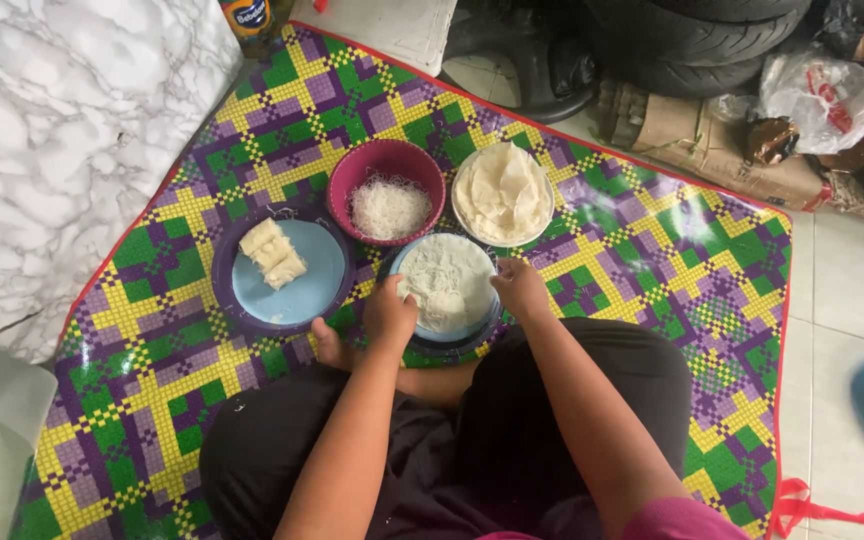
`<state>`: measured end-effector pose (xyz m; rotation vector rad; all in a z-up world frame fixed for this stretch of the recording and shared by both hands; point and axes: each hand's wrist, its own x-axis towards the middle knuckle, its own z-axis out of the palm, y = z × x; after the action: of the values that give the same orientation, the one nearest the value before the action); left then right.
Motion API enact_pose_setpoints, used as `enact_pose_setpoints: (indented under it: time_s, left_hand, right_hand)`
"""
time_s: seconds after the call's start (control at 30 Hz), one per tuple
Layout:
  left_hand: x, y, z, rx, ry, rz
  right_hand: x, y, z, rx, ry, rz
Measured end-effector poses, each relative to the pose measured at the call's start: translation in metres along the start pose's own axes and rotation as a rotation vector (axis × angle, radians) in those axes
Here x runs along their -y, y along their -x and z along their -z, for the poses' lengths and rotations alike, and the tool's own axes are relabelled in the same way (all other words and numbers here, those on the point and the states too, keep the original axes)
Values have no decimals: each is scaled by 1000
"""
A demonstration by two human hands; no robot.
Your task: The person is preparing small pastries by placing a white filling onto individual dough pieces and folding them into shape.
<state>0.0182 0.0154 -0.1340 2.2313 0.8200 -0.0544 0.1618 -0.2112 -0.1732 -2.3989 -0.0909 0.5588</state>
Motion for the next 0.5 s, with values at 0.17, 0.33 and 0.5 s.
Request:
enact_pose_setpoints:
  time_s: [0.17,0.33,0.5]
  left_hand:
    - [-18,14,23,78,31,41]
    - [-5,4,12,63,80,70]
    - [-5,5,12,72,294,91]
  right_hand:
    - [-3,-1,-8,36,25,6]
    - [13,17,-2,35,16,40]
    - [21,23,-1,18,-18,43]
